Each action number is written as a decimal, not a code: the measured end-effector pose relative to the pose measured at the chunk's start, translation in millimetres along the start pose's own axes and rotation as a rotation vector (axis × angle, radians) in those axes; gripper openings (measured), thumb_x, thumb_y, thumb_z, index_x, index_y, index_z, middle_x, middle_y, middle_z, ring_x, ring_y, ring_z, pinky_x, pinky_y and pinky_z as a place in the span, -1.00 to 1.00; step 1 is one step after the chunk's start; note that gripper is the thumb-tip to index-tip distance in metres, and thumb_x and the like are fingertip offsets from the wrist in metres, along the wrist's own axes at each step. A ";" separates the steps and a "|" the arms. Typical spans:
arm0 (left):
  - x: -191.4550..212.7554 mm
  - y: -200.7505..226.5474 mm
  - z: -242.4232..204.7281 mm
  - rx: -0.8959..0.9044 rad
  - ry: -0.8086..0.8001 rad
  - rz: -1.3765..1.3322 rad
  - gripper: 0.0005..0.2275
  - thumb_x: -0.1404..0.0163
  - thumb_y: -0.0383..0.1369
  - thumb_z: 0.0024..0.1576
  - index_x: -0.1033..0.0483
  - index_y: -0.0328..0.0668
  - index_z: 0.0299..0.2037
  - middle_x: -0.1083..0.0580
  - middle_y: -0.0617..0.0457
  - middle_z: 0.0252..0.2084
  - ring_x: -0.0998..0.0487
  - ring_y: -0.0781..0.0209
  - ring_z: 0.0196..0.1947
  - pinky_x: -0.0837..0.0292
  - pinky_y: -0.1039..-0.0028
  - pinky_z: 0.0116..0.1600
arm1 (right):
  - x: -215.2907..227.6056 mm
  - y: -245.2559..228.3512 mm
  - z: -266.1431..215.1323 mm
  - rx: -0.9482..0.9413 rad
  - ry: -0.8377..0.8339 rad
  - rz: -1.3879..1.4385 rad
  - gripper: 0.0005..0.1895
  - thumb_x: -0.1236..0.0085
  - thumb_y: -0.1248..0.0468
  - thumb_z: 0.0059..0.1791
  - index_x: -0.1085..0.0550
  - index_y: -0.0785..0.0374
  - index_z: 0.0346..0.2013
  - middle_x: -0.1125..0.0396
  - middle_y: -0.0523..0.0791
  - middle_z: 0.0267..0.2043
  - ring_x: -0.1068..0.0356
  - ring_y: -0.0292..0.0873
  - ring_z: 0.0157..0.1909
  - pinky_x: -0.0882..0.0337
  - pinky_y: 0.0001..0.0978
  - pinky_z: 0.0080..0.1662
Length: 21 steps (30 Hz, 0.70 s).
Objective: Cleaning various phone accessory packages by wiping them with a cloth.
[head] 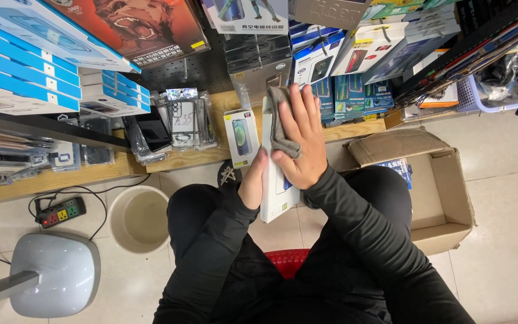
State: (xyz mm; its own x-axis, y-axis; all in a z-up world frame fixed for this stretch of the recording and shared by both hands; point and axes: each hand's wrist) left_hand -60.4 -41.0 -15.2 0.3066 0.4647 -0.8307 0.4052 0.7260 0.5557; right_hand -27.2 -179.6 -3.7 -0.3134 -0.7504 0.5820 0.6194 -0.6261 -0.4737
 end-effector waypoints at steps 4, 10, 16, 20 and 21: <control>51.8 -16.2 6.0 -0.043 -0.048 -0.124 -0.55 0.30 -0.05 0.31 -0.28 -0.18 0.26 -0.37 -0.13 0.23 -0.46 0.17 0.11 -0.20 0.13 0.31 | -7.1 -21.0 -8.4 0.022 -0.014 0.021 -0.22 0.47 -0.32 0.07 0.05 -0.02 0.48 0.34 0.00 0.56 0.50 0.18 0.55 0.46 0.13 0.44; 63.7 17.2 12.5 -0.042 -0.032 -0.331 -0.54 0.27 -0.07 0.26 -0.18 -0.17 0.26 -0.33 0.25 0.18 -0.31 0.34 0.11 -0.05 0.35 0.36 | -19.3 -52.2 -24.9 0.111 -0.153 0.061 -0.26 0.45 -0.29 0.06 -0.07 -0.02 0.43 0.23 0.01 0.53 0.43 0.24 0.54 0.49 0.24 0.40; -57.7 88.3 8.4 0.139 0.566 -0.286 -0.37 -0.05 0.18 -0.06 -0.42 -0.19 0.02 -0.48 0.21 -0.20 -0.56 0.30 -0.32 -0.36 0.72 0.02 | -25.7 -80.0 -43.3 0.142 -0.264 0.119 -0.35 0.50 -0.25 0.07 -0.15 -0.17 0.39 0.16 -0.12 0.53 0.35 0.16 0.55 0.50 0.26 0.38; -64.4 83.8 14.2 -0.209 0.676 -0.111 -0.48 0.09 0.11 0.10 -0.38 0.01 0.15 -0.43 0.03 0.13 -0.51 0.12 0.06 -0.29 0.33 0.28 | -19.3 -89.7 -50.1 0.132 -0.282 0.256 -0.39 0.49 -0.20 0.08 -0.28 -0.14 0.31 0.02 -0.16 0.48 0.22 0.10 0.53 0.50 0.20 0.39; -75.4 89.7 16.3 -0.268 0.779 -0.090 -0.48 0.06 0.08 0.08 -0.40 0.00 0.16 -0.44 -0.05 0.13 -0.51 0.10 0.06 -0.35 0.29 0.23 | -17.2 -90.7 -50.7 0.113 -0.274 0.326 -0.38 0.51 -0.20 0.09 -0.34 -0.11 0.27 -0.06 -0.17 0.45 0.16 0.07 0.52 0.48 0.14 0.40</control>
State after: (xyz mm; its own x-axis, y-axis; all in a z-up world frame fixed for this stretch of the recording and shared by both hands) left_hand -33.1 -19.2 97.8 -0.4415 0.5453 -0.7126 0.1500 0.8279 0.5405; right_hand -114.5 -120.7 -4.2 0.1047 -0.8115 0.5748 0.7335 -0.3273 -0.5956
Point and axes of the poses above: each hand's wrist, its own z-axis towards the middle knuckle, its own x-axis out of the back of the hand, y = z × x
